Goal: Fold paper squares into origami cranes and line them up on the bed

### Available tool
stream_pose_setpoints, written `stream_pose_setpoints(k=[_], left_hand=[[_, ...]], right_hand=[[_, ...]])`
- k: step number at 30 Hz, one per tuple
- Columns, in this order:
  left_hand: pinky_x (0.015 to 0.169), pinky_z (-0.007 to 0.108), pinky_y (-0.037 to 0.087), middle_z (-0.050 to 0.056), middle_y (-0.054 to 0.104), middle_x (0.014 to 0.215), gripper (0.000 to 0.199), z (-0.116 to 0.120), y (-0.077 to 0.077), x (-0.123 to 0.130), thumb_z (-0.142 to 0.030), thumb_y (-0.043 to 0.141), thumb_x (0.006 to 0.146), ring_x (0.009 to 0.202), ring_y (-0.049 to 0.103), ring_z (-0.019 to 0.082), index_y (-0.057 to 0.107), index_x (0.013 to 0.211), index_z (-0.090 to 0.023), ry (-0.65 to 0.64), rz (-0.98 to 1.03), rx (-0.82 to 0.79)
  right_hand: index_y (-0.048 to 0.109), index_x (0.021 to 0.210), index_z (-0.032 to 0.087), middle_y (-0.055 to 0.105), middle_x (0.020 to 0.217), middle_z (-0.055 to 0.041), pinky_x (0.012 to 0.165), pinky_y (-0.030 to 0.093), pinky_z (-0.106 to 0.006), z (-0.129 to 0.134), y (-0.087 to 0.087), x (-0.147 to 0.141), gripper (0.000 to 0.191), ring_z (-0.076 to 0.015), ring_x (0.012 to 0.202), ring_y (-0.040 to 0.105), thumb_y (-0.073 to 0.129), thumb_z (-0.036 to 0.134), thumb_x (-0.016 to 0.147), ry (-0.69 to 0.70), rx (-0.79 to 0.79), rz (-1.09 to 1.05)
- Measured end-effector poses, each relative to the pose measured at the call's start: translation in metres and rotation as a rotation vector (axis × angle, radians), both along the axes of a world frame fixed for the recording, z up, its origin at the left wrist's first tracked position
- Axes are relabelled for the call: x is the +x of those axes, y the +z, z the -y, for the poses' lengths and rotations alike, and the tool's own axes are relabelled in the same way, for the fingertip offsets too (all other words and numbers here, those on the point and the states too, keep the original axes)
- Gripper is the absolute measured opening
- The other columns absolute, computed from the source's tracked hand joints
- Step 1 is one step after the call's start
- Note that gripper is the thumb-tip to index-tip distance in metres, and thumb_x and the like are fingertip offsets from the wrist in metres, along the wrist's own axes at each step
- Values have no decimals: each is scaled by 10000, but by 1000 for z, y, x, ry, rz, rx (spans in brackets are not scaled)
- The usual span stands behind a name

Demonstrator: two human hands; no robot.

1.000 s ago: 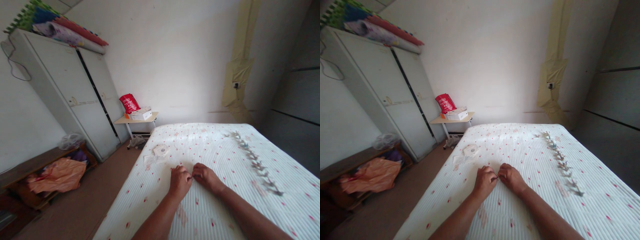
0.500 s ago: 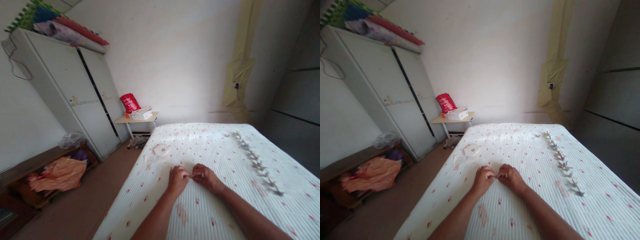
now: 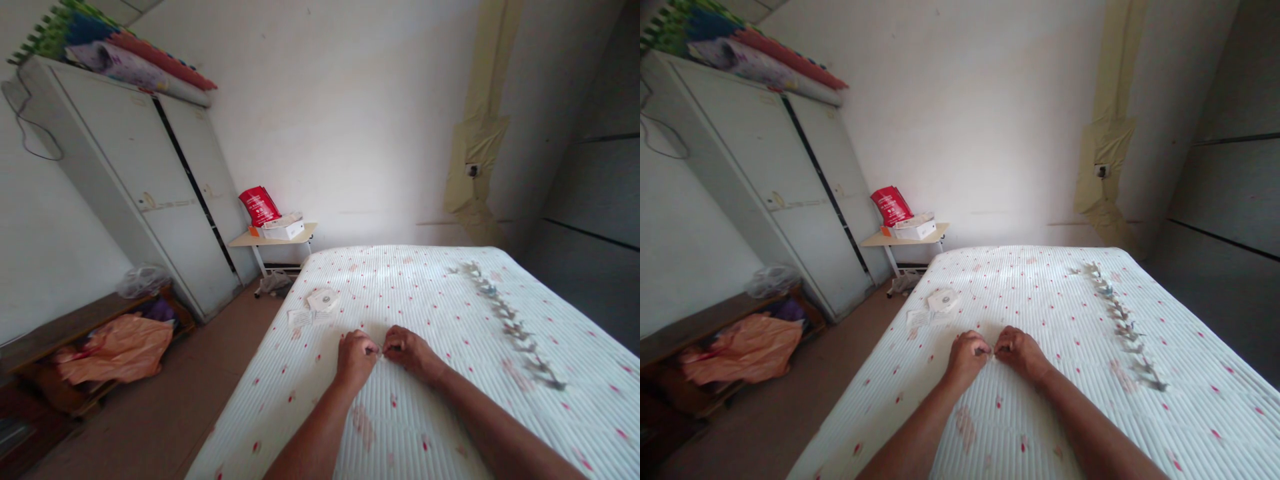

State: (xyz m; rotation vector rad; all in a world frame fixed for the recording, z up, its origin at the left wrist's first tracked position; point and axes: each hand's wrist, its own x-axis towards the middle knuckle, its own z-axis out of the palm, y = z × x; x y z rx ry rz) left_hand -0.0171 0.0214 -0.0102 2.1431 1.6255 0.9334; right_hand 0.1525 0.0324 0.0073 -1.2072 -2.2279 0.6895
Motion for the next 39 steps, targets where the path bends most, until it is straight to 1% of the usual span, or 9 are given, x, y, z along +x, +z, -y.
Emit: stream_pose_setpoints(k=[6, 14, 19, 26, 30, 35, 39], left_hand=[[767, 275, 376, -9, 661, 767, 153, -1, 0, 0, -94, 600, 659, 772, 563, 136, 692, 662, -217, -3, -26, 3], [757, 273, 370, -7, 656, 772, 129, -2, -4, 0, -113, 612, 658, 776, 561, 140, 690, 664, -216, 0, -44, 19], [770, 282, 366, -7, 655, 768, 121, -2, -3, 0, -108, 615, 658, 766, 558, 139, 684, 658, -207, 1, -35, 29], [766, 284, 367, -6, 655, 772, 119, -2, -4, 0, -107, 619, 658, 776, 558, 143, 681, 664, -207, 0, -31, 30], [767, 280, 372, -2, 657, 775, 124, -1, -2, 0, -97, 618, 653, 776, 560, 143, 680, 661, -204, -3, -33, 23], [759, 275, 374, -2, 660, 772, 103, -2, 1, 1, -112, 630, 645, 773, 565, 142, 682, 654, -202, 5, -43, -3], [769, 272, 374, -7, 660, 778, 81, -2, 0, 1, -137, 638, 649, 780, 565, 139, 681, 655, -206, 15, -53, -17]], right_hand=[[672, 691, 189, 600, 754, -21, 669, 409, -217, -1, 0, -2, 182, -126, 724, 560, 500, 152, 736, -29, 8, -16], [670, 675, 196, 612, 771, -14, 648, 400, -201, -6, -5, -11, 182, -112, 698, 561, 501, 133, 706, -157, 7, 133], [676, 675, 194, 616, 771, -13, 647, 394, -200, -7, -4, -12, 177, -112, 700, 568, 510, 134, 694, -164, -18, 160], [675, 694, 204, 622, 775, -2, 631, 387, -193, -7, -3, -12, 166, -108, 692, 568, 520, 143, 685, -175, -16, 169], [674, 700, 203, 627, 788, -4, 631, 384, -192, -7, -3, -12, 163, -108, 695, 569, 522, 146, 690, -167, -20, 166], [665, 693, 190, 629, 770, -8, 623, 372, -190, -4, 1, -16, 168, -110, 699, 568, 503, 151, 712, -207, -22, 210], [655, 692, 182, 631, 767, -15, 618, 351, -194, -3, 1, -17, 152, -118, 715, 566, 507, 155, 709, -230, -11, 247]])
